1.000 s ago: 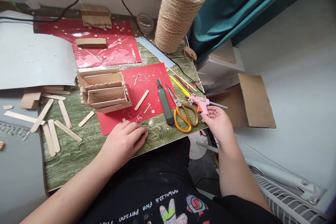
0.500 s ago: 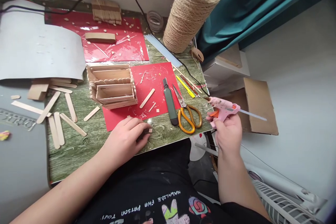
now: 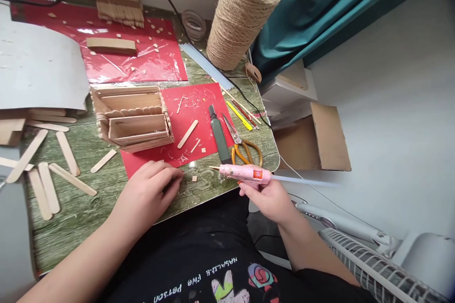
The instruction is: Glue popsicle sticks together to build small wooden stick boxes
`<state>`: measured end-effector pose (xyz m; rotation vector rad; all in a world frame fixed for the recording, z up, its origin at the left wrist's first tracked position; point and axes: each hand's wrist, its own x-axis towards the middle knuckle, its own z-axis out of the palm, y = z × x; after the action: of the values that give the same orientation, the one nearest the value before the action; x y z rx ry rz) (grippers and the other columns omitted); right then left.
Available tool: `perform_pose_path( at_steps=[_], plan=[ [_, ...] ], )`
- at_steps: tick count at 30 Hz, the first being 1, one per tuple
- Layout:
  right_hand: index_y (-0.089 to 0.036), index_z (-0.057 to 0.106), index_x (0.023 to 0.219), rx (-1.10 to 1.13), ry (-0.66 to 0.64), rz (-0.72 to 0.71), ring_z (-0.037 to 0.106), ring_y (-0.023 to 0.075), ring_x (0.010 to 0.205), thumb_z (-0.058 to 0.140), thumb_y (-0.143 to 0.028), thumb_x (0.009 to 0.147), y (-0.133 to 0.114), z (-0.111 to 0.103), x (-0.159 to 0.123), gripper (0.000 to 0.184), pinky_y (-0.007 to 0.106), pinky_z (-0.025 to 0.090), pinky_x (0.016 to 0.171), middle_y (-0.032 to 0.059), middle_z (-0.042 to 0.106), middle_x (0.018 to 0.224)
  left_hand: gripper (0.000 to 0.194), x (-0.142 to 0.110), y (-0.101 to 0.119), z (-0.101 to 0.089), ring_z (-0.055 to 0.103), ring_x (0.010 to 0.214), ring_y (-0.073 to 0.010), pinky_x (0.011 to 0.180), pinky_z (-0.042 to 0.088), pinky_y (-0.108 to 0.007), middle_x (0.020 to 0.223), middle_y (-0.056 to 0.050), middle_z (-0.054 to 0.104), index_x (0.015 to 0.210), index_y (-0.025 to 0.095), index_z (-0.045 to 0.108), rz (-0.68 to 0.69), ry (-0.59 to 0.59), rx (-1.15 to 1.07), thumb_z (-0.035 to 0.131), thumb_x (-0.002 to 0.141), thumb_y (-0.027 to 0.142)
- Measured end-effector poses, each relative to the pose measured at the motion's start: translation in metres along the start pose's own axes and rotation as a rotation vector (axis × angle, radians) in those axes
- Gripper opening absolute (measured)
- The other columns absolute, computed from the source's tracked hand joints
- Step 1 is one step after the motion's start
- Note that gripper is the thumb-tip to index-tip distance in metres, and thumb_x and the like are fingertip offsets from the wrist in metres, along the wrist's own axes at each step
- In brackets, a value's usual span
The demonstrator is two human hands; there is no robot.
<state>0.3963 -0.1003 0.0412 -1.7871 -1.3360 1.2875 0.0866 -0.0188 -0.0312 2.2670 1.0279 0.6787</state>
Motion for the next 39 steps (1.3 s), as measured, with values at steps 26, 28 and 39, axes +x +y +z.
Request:
perform_pose_path(
  at_steps=[26,28,39],
  plan=[
    [-0.023,0.052,0.072,-0.428,-0.109,0.088,0.055,0.0124,0.067,0.063,-0.014,0.081,-0.010,0.044,0.009,0.017,0.026,0.039,0.060,-0.0054,0.054,0.074,0.011,0.004,0.011,-0.002,0.059,0.081,-0.0212,0.078,0.047,-0.037,0.087,-0.004,0.068,0.099,0.021,0.071,0.061,-0.045,0.167,0.061,0.101,0.025],
    [-0.023,0.051,0.071,-0.434,-0.112,0.092,0.055,0.0122,0.067,0.063,-0.013,0.079,-0.010,0.044,0.009,0.018,0.026,0.038,0.059,-0.0056,0.053,0.073,0.011,0.003,0.011,-0.002,0.059,0.081,-0.0212,0.078,0.047,-0.037,0.087,-0.004,0.068,0.099,0.021,0.071,0.062,-0.046,0.171,0.061,0.101,0.025],
    [-0.023,0.048,0.070,-0.486,-0.126,0.134,0.053,0.0119,0.065,0.060,-0.017,0.081,-0.011,0.042,0.014,0.017,0.026,0.035,0.057,-0.0055,0.052,0.070,0.025,0.007,0.016,0.005,0.063,0.090,-0.0252,0.077,0.042,-0.039,0.100,-0.007,0.073,0.120,0.023,0.071,0.015,-0.089,0.206,0.065,0.100,0.038]
  ],
)
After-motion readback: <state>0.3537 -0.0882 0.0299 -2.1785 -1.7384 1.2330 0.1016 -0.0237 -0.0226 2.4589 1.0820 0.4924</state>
